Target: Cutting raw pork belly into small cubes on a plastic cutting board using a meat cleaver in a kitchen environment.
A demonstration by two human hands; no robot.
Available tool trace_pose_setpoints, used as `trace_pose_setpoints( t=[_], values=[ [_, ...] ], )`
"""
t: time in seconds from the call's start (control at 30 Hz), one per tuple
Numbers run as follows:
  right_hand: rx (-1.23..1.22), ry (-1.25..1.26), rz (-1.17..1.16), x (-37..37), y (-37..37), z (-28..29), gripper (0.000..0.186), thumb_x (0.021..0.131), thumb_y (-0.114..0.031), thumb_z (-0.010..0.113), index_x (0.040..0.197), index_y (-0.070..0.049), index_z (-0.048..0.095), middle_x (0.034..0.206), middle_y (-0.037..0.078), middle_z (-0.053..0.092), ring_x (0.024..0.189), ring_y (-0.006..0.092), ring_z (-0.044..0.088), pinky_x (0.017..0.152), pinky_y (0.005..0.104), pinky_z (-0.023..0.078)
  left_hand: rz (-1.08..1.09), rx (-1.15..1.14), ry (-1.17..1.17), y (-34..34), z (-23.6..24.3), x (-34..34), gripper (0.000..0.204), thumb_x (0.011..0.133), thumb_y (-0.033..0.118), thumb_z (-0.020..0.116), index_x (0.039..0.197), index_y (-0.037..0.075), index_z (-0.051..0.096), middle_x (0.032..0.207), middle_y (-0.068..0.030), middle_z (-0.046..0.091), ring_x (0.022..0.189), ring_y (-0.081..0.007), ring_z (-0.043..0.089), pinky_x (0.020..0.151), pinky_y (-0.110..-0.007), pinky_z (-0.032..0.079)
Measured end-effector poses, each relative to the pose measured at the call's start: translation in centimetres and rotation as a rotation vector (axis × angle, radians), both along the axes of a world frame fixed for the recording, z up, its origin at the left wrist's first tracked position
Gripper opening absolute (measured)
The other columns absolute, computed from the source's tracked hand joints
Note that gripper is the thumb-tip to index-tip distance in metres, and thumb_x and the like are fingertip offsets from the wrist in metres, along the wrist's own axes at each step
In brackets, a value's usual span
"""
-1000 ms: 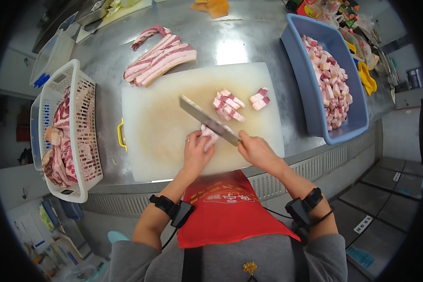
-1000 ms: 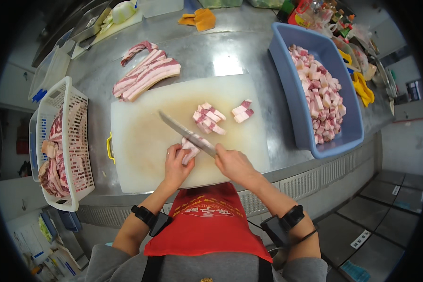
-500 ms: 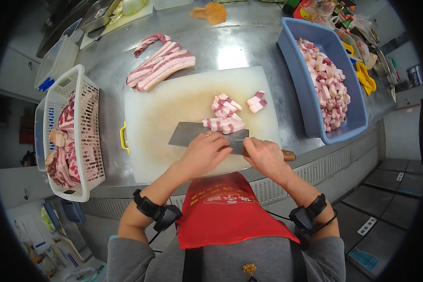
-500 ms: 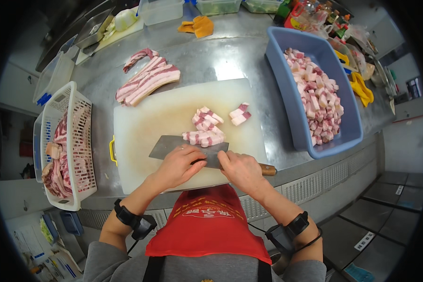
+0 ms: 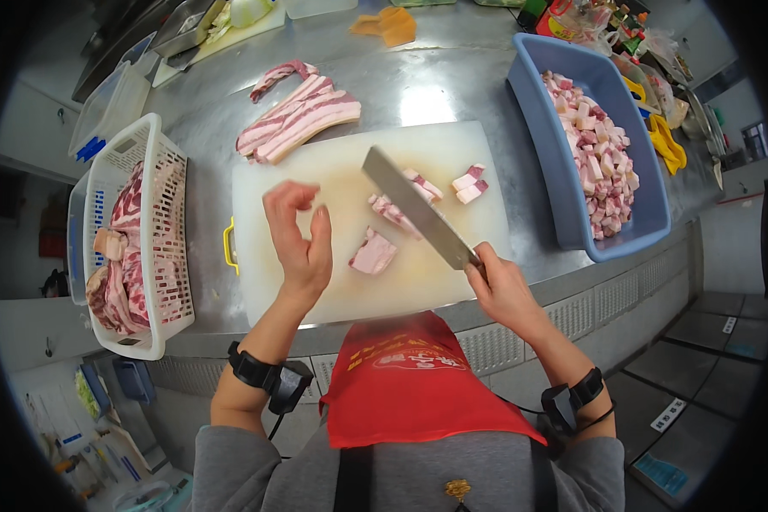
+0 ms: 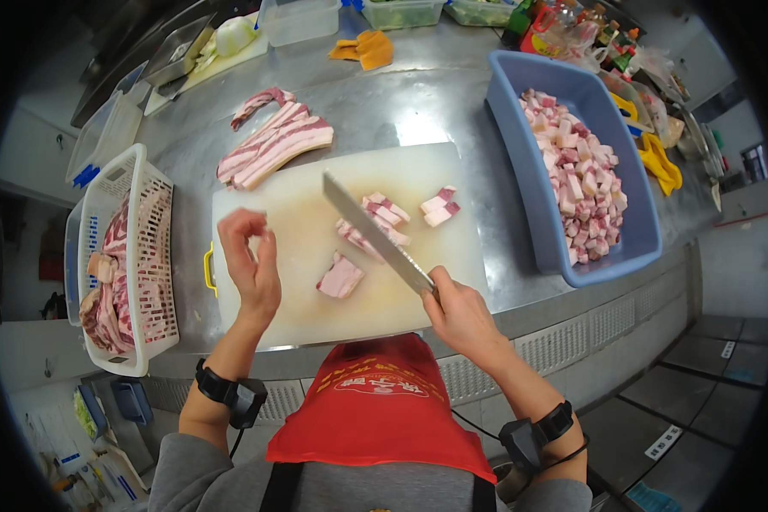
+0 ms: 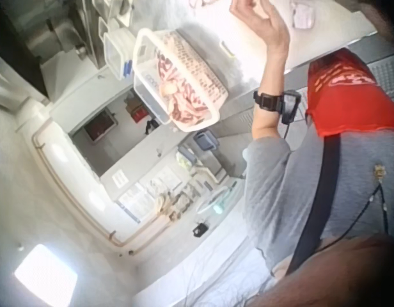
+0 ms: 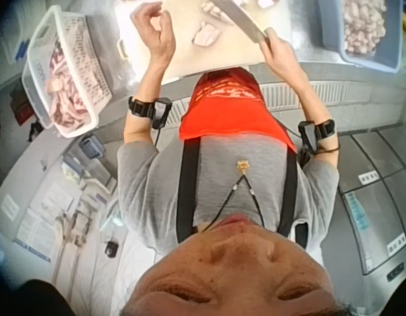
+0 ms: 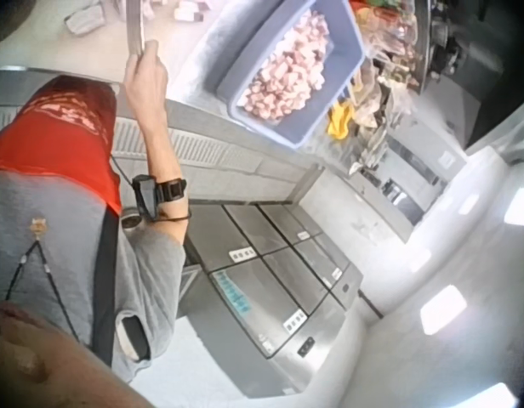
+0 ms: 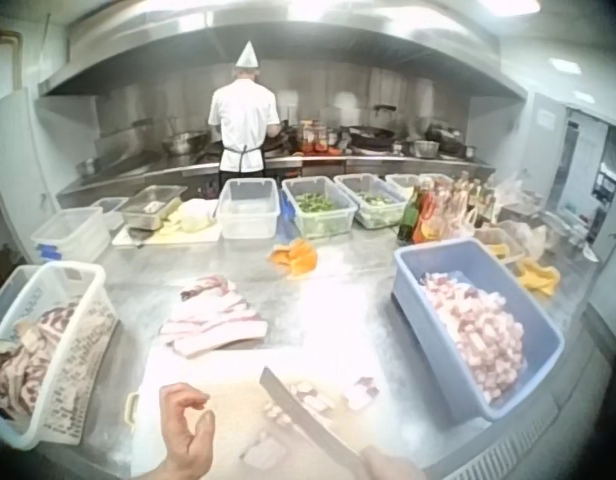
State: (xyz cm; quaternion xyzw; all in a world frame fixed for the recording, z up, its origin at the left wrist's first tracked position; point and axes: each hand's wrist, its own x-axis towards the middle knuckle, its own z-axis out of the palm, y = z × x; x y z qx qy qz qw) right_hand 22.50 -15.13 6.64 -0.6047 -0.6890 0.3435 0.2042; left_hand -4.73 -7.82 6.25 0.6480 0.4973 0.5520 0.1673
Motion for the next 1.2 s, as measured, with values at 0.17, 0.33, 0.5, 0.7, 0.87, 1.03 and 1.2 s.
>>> trace_pose_setpoints(
  t=[0.17,0.33,0.5,0.7,0.87,1.03,1.2],
  values=[
    [0.075,-0.064,0.115,-0.9,-0.6,0.1,0.014,0.088,-0.011,0.052,0.091,-0.003,0.041,0.071,0.021,0.058,0.061,0.0417,0.056,0.055,0.0482,0.044,-0.224,-0.177,0.380,-5.3,-8.9,0.1,0.025,0.068,0.006,0.069,0.092,0.005,0.061,0.097,-0.0126,0.052,0.093,-0.0299,0.051,0.080,-0.038,0.045],
    [0.002,-0.243,0.259,-1.6,-2.0,0.0,0.014,0.089,-0.014,0.050,0.095,-0.005,0.041,0.072,0.020,0.059,0.059,0.0423,0.057,0.054,0.0504,0.047,-0.212,-0.136,0.414,-5.6,-11.6,1.5,0.029,0.065,0.008,0.074,0.092,0.008,0.063,0.098,-0.0116,0.052,0.090,-0.0287,0.052,0.072,-0.036,0.048],
    [-0.041,-0.269,0.275,-1.6,-1.9,0.3,0.014,0.089,-0.013,0.050,0.095,-0.004,0.041,0.071,0.021,0.059,0.060,0.0425,0.057,0.055,0.0505,0.047,-0.189,-0.156,0.385,-5.4,-12.6,1.6,0.028,0.065,0.008,0.075,0.091,0.007,0.064,0.097,-0.0116,0.052,0.089,-0.0286,0.052,0.071,-0.036,0.049],
    [-0.113,-0.226,0.302,-2.7,-1.0,-0.3,0.012,0.089,-0.011,0.049,0.094,-0.003,0.041,0.070,0.021,0.059,0.060,0.0430,0.057,0.054,0.0509,0.046,-0.185,-0.148,0.352,-5.8,-12.3,1.4,0.026,0.066,0.006,0.073,0.091,0.006,0.065,0.096,-0.0121,0.053,0.089,-0.0286,0.053,0.071,-0.035,0.049],
    [0.008,-0.219,0.267,-5.0,0.7,-5.0,0.011,0.088,-0.010,0.049,0.091,-0.002,0.042,0.069,0.022,0.059,0.061,0.0423,0.057,0.055,0.0502,0.046,-0.194,-0.178,0.350,-5.8,-12.5,2.1,0.025,0.067,0.007,0.073,0.091,0.006,0.065,0.098,-0.0129,0.054,0.091,-0.0306,0.053,0.073,-0.037,0.049],
    [0.006,-0.124,0.261,-3.2,0.5,-2.5,0.011,0.088,-0.011,0.050,0.090,-0.003,0.042,0.069,0.021,0.058,0.060,0.0424,0.057,0.054,0.0501,0.045,-0.137,-0.152,0.378,-6.2,-12.5,1.8,0.025,0.067,0.009,0.074,0.090,0.007,0.065,0.099,-0.0124,0.054,0.092,-0.0307,0.053,0.075,-0.037,0.048],
    [-0.060,-0.211,0.318,-2.1,-0.5,0.5,0.012,0.088,-0.011,0.050,0.091,-0.003,0.042,0.069,0.021,0.059,0.061,0.0422,0.057,0.054,0.0504,0.045,-0.027,-0.144,0.428,-7.0,-11.9,1.4,0.024,0.068,0.010,0.075,0.089,0.007,0.064,0.096,-0.0116,0.054,0.089,-0.0287,0.052,0.073,-0.036,0.047]
  ],
)
